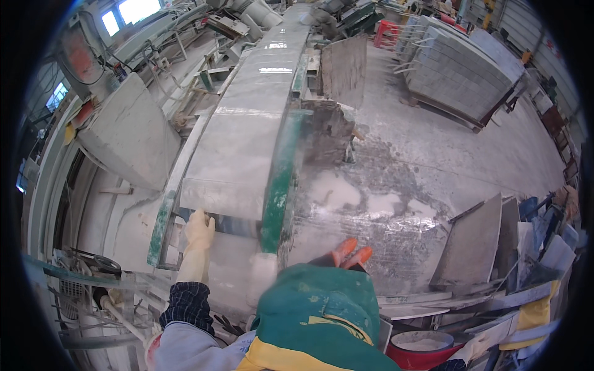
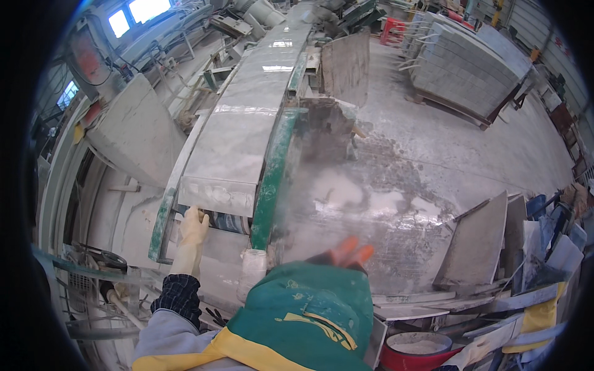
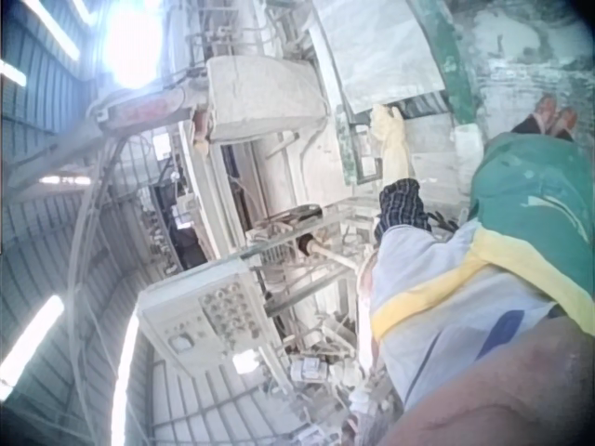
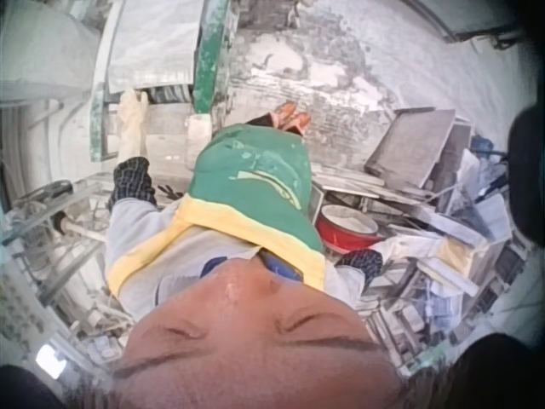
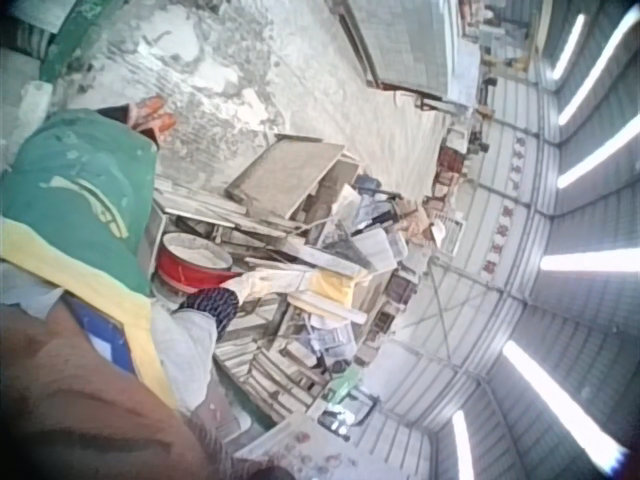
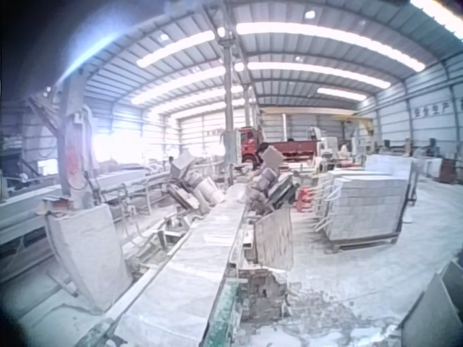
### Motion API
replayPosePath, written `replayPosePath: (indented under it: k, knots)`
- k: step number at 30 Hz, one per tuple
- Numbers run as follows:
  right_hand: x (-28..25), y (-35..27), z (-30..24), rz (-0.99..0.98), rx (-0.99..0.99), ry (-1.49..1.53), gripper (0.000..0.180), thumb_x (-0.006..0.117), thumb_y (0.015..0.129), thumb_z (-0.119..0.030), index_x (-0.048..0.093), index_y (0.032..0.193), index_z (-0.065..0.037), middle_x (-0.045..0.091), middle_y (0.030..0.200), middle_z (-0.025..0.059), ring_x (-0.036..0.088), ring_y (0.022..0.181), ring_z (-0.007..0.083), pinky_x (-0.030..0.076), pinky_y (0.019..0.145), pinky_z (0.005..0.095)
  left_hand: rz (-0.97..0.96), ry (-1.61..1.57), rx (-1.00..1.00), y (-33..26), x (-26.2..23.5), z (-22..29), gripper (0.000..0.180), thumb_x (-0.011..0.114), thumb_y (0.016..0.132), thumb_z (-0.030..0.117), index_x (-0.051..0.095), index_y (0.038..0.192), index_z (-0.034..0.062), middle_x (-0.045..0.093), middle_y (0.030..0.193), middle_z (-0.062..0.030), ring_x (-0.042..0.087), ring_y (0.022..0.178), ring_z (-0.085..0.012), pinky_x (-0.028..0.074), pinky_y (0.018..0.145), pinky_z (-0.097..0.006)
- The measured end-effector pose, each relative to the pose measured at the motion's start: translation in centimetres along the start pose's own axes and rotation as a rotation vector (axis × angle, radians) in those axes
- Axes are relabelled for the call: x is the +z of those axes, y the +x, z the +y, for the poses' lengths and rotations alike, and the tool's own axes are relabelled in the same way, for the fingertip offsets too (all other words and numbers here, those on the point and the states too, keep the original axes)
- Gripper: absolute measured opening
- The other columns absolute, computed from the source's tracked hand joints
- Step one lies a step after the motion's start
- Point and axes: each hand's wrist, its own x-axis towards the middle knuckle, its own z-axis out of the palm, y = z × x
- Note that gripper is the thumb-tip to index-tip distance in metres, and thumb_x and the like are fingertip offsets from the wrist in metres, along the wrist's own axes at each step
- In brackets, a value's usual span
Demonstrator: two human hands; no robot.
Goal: The person repeatedly picks up rectangular stone slabs from a conveyor belt and places them into a nearby bin. The action is continuous and repetitive throughout the clip.
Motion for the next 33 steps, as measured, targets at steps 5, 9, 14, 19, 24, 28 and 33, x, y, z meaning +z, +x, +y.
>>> replayPosePath:
  k: [5, 9, 14, 19, 24, 28, 33]
  knots:
    - [0.0, 0.5, -1.4, -0.057, 0.076, -0.049, 0.058, 0.039, 0.099, -0.049, 0.057, 0.131, -0.005, 0.059, 0.131, 0.0168, 0.054, 0.122, 0.0339, 0.045, 0.100, 0.0439, 0.022, 0.386, 0.349, 1.9, 0.1, 3.4, 0.089, 0.073, 0.075, 0.014, 0.026, 0.150, 0.0088, 0.032, 0.152, -0.0186, 0.029, 0.142, -0.0350, 0.030, 0.115, -0.043]
    - [-2.7, -0.9, -3.7, -0.125, 0.172, -0.052, 0.056, 0.039, 0.099, -0.049, 0.059, 0.130, -0.007, 0.061, 0.128, 0.0148, 0.056, 0.119, 0.0325, 0.046, 0.098, 0.0443, -0.276, 0.451, 0.278, 5.1, 0.4, 6.2, 0.105, 0.074, 0.070, 0.011, 0.013, 0.155, 0.0105, 0.016, 0.160, -0.0159, 0.014, 0.149, -0.0326, 0.019, 0.120, -0.042]
    - [-3.8, -2.5, -4.4, -0.076, 0.184, -0.013, 0.053, 0.038, 0.098, -0.049, 0.059, 0.131, -0.012, 0.061, 0.129, 0.0102, 0.056, 0.119, 0.0306, 0.045, 0.096, 0.0464, -0.380, 0.383, 0.321, 6.5, -0.8, 6.2, 0.110, 0.078, 0.068, 0.017, 0.012, 0.156, 0.0108, 0.016, 0.161, -0.0146, 0.014, 0.149, -0.0351, 0.016, 0.121, -0.044]
    - [-2.7, -3.1, -4.7, -0.019, 0.209, -0.035, 0.054, 0.036, 0.099, -0.051, 0.056, 0.134, -0.015, 0.059, 0.132, 0.0084, 0.053, 0.123, 0.0303, 0.044, 0.096, 0.0509, -0.418, -0.008, 0.434, 9.0, 0.3, 2.7, 0.100, 0.074, 0.077, 0.041, 0.019, 0.155, 0.0114, 0.019, 0.160, -0.0176, 0.012, 0.148, -0.0398, 0.011, 0.119, -0.052]
    - [-4.1, -4.2, -5.3, -0.083, 0.196, -0.012, 0.053, 0.037, 0.100, -0.049, 0.059, 0.131, -0.013, 0.060, 0.129, 0.0109, 0.055, 0.120, 0.0304, 0.046, 0.094, 0.0478, -0.227, -0.046, 0.264, 9.9, 4.6, 3.7, 0.076, 0.048, 0.093, 0.053, 0.027, 0.153, 0.0109, 0.027, 0.157, -0.0213, 0.015, 0.147, -0.0429, 0.007, 0.118, -0.056]
    - [-6.2, -5.7, -6.6, -0.093, 0.204, 0.010, 0.053, 0.039, 0.100, -0.046, 0.057, 0.132, -0.008, 0.057, 0.132, 0.0158, 0.053, 0.123, 0.0325, 0.044, 0.097, 0.0488, -0.096, 0.120, 0.262, 10.6, 5.9, 7.0, 0.075, 0.043, 0.093, 0.054, 0.029, 0.152, 0.0094, 0.027, 0.156, -0.0226, 0.018, 0.145, -0.0444, 0.006, 0.117, -0.058]
    - [-8.5, -8.9, -7.9, 0.471, -0.103, -0.196, 0.037, 0.066, 0.087, -0.031, 0.064, 0.116, -0.009, 0.065, 0.118, 0.0159, 0.061, 0.110, 0.0313, 0.053, 0.086, 0.0493, -0.133, 0.158, 0.213, 11.6, 4.9, 8.9, 0.077, 0.042, 0.093, 0.056, 0.025, 0.154, 0.0119, 0.022, 0.158, -0.0214, 0.015, 0.146, -0.0447, 0.004, 0.119, -0.055]
